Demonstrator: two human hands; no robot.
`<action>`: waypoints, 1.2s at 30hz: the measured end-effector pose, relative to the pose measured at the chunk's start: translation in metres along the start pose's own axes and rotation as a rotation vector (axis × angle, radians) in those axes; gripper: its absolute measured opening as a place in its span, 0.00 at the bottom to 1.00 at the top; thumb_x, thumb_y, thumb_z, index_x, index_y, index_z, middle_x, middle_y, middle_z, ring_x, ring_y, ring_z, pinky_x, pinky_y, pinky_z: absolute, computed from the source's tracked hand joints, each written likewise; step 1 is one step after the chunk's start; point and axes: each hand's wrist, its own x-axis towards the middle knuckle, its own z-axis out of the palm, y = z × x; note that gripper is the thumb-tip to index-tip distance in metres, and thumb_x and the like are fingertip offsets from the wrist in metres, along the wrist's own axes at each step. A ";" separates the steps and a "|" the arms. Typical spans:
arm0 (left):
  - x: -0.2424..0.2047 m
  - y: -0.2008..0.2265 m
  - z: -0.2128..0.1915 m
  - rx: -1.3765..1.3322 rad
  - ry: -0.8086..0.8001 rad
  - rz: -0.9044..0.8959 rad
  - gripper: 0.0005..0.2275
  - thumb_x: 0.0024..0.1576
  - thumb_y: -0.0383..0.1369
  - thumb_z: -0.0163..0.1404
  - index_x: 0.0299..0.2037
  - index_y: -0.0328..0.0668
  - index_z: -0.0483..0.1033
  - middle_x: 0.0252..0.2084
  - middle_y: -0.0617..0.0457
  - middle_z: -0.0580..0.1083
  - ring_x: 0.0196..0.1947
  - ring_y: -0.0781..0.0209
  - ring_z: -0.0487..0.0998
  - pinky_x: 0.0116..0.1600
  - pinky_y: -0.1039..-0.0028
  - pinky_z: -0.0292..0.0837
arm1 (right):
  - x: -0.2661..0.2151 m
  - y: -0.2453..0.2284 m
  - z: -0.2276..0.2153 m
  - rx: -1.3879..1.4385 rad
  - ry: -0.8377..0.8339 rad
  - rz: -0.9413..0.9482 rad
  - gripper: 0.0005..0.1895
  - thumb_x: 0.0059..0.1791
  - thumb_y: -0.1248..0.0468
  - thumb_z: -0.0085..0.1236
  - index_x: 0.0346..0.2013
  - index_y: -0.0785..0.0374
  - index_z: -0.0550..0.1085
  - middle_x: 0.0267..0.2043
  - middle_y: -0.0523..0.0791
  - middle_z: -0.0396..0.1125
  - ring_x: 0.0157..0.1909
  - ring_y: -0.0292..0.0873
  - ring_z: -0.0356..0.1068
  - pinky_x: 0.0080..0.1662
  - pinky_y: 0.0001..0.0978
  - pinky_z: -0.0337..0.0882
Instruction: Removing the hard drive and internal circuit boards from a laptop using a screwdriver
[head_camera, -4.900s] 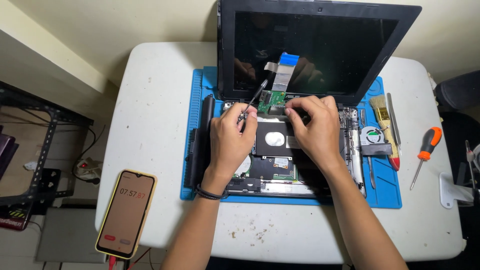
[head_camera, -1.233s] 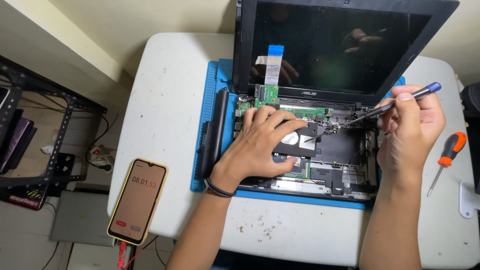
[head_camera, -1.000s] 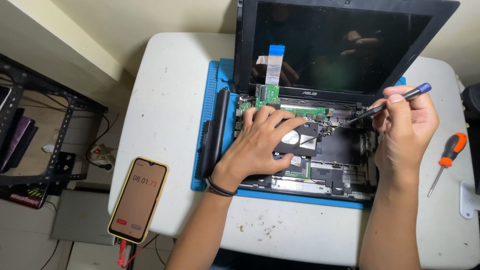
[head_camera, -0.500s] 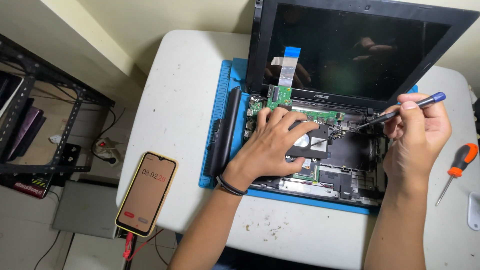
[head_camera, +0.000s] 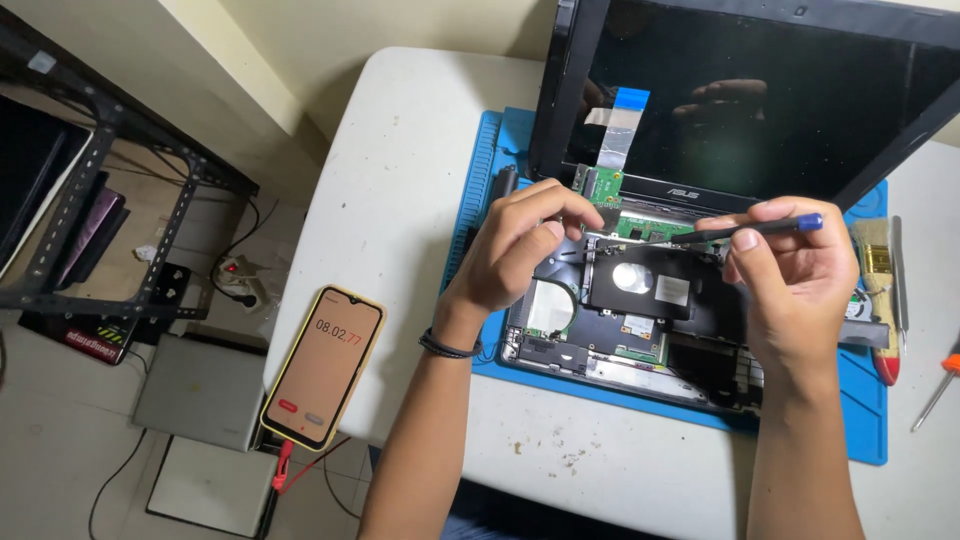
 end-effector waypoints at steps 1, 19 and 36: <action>-0.001 -0.001 0.001 0.000 0.001 -0.002 0.17 0.59 0.35 0.34 0.43 0.35 0.76 0.40 0.46 0.75 0.39 0.57 0.75 0.47 0.70 0.71 | -0.001 0.000 0.002 0.000 -0.001 0.002 0.08 0.60 0.70 0.52 0.51 0.61 0.63 0.42 0.49 0.67 0.53 0.46 0.78 0.38 0.18 0.68; 0.002 -0.006 0.019 0.155 -0.016 0.018 0.08 0.55 0.29 0.44 0.38 0.44 0.77 0.35 0.57 0.75 0.37 0.63 0.73 0.53 0.69 0.65 | 0.001 0.012 -0.001 0.063 0.136 -0.008 0.08 0.59 0.65 0.54 0.49 0.58 0.64 0.33 0.42 0.63 0.46 0.45 0.79 0.32 0.16 0.60; 0.005 -0.014 0.033 0.403 0.073 0.038 0.06 0.61 0.30 0.44 0.34 0.41 0.73 0.33 0.54 0.75 0.34 0.56 0.74 0.46 0.65 0.66 | 0.012 -0.027 -0.006 -0.725 -0.408 0.217 0.30 0.44 0.57 0.66 0.60 0.59 0.72 0.55 0.43 0.66 0.47 0.42 0.65 0.49 0.35 0.66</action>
